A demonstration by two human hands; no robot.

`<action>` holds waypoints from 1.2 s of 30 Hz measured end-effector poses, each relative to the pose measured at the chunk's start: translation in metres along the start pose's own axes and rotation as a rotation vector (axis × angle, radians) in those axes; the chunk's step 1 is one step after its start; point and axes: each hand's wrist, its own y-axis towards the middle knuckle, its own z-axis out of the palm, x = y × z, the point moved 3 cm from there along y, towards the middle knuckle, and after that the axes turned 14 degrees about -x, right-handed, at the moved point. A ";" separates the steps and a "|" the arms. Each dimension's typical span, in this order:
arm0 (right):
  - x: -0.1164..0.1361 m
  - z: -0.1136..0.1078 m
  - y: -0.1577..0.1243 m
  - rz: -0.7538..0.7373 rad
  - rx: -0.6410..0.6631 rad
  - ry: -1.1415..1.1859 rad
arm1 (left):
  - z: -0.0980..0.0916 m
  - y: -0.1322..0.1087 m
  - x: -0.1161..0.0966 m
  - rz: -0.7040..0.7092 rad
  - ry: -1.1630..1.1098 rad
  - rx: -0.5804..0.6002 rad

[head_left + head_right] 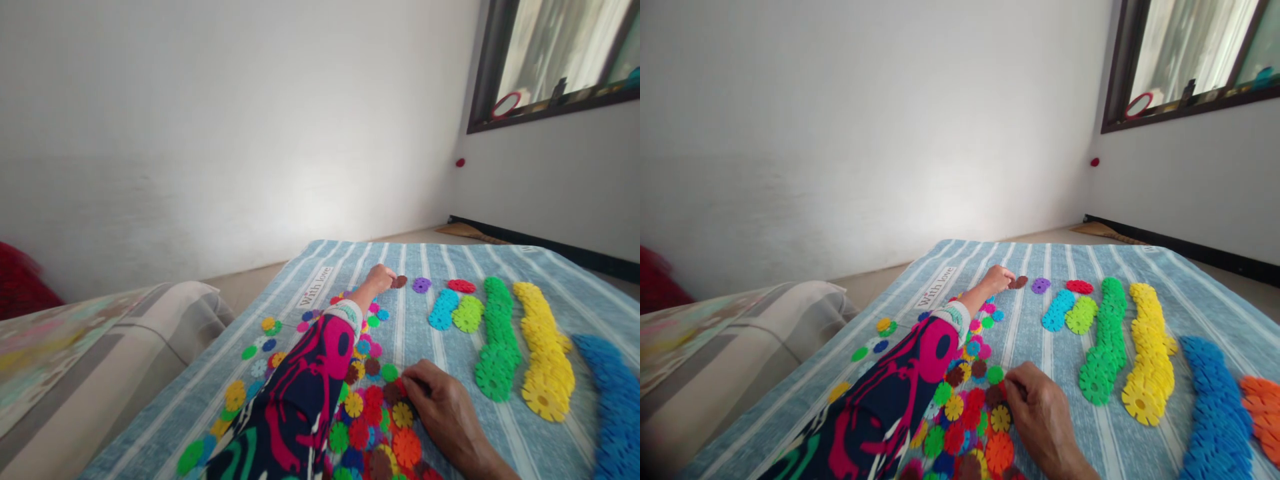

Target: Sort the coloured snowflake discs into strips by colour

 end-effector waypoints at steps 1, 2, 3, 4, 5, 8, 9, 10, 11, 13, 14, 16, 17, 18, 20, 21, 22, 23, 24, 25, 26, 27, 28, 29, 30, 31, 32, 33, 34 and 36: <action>0.000 0.000 0.000 -0.003 -0.003 -0.002 | 0.006 0.002 -0.002 0.017 0.011 0.008; 0.000 0.000 0.001 -0.006 -0.004 -0.001 | 0.011 0.004 -0.002 0.031 0.023 0.016; 0.000 0.000 0.001 -0.007 -0.007 0.000 | 0.015 0.005 -0.003 0.044 0.036 0.023; 0.000 0.000 0.001 -0.007 -0.008 0.003 | 0.018 0.006 -0.003 0.055 0.049 0.031; 0.000 0.001 0.001 -0.006 -0.008 0.006 | 0.020 0.006 -0.002 0.066 0.063 0.038; 0.001 0.001 0.001 -0.002 -0.015 -0.001 | 0.023 0.005 -0.001 0.098 0.101 0.052; 0.002 0.000 0.001 -0.001 -0.020 -0.007 | 0.023 0.004 -0.001 0.106 0.113 0.054; 0.002 0.000 0.001 -0.002 -0.024 -0.013 | 0.023 0.003 -0.001 0.113 0.124 0.051; 0.002 0.000 0.001 -0.003 -0.028 -0.017 | 0.023 0.003 -0.001 0.120 0.134 0.044; 0.003 -0.001 0.000 -0.009 -0.032 -0.020 | 0.021 0.001 -0.002 0.129 0.149 0.016; 0.004 -0.001 0.000 -0.010 -0.032 -0.019 | 0.020 0.001 -0.002 0.133 0.153 -0.003; 0.004 -0.001 0.001 -0.007 -0.028 -0.016 | 0.019 0.000 -0.001 0.136 0.160 -0.046; 0.004 -0.001 0.001 -0.004 -0.026 -0.015 | 0.018 0.000 0.000 0.134 0.164 -0.068; 0.005 -0.001 0.001 -0.001 -0.022 -0.013 | 0.017 -0.001 0.001 0.129 0.168 -0.088; 0.005 -0.001 0.001 0.001 -0.017 -0.010 | 0.016 -0.001 0.003 0.114 0.177 -0.111; 0.006 -0.002 0.001 0.000 -0.018 -0.009 | 0.016 -0.002 0.004 0.106 0.180 -0.114; 0.006 -0.002 0.002 -0.002 -0.021 -0.009 | 0.015 -0.002 0.004 0.098 0.183 -0.113; 0.006 -0.002 0.002 -0.005 -0.023 -0.008 | 0.015 -0.002 0.004 0.091 0.185 -0.111; 0.006 -0.002 0.002 -0.007 -0.024 -0.007 | 0.015 -0.003 0.003 0.083 0.187 -0.111; 0.006 -0.002 0.002 -0.008 -0.026 -0.007 | 0.015 -0.003 0.002 0.076 0.188 -0.112; 0.006 -0.002 0.002 -0.009 -0.025 -0.006 | 0.015 -0.003 0.000 0.069 0.189 -0.115; 0.006 -0.001 0.002 -0.009 -0.022 -0.005 | 0.014 -0.004 -0.001 0.064 0.189 -0.116; 0.005 -0.001 0.002 -0.006 -0.019 -0.004 | 0.014 -0.005 -0.003 0.059 0.188 -0.117; 0.005 -0.001 0.002 -0.003 -0.018 -0.003 | 0.014 -0.006 -0.004 0.054 0.186 -0.117; 0.005 -0.001 0.002 -0.001 -0.018 -0.003 | 0.013 -0.006 -0.006 0.049 0.183 -0.117; 0.005 -0.001 0.002 0.001 -0.020 -0.005 | 0.013 -0.007 -0.007 0.045 0.179 -0.119; 0.005 -0.001 0.002 0.003 -0.025 -0.009 | 0.012 -0.008 -0.007 0.040 0.175 -0.122; 0.006 -0.002 0.002 0.004 -0.030 -0.014 | 0.011 -0.009 -0.008 0.036 0.169 -0.127; 0.006 -0.002 0.002 0.003 -0.036 -0.020 | 0.010 -0.010 -0.008 0.032 0.164 -0.133; 0.007 -0.002 0.002 -0.002 -0.040 -0.026 | 0.009 -0.012 -0.008 0.025 0.150 -0.148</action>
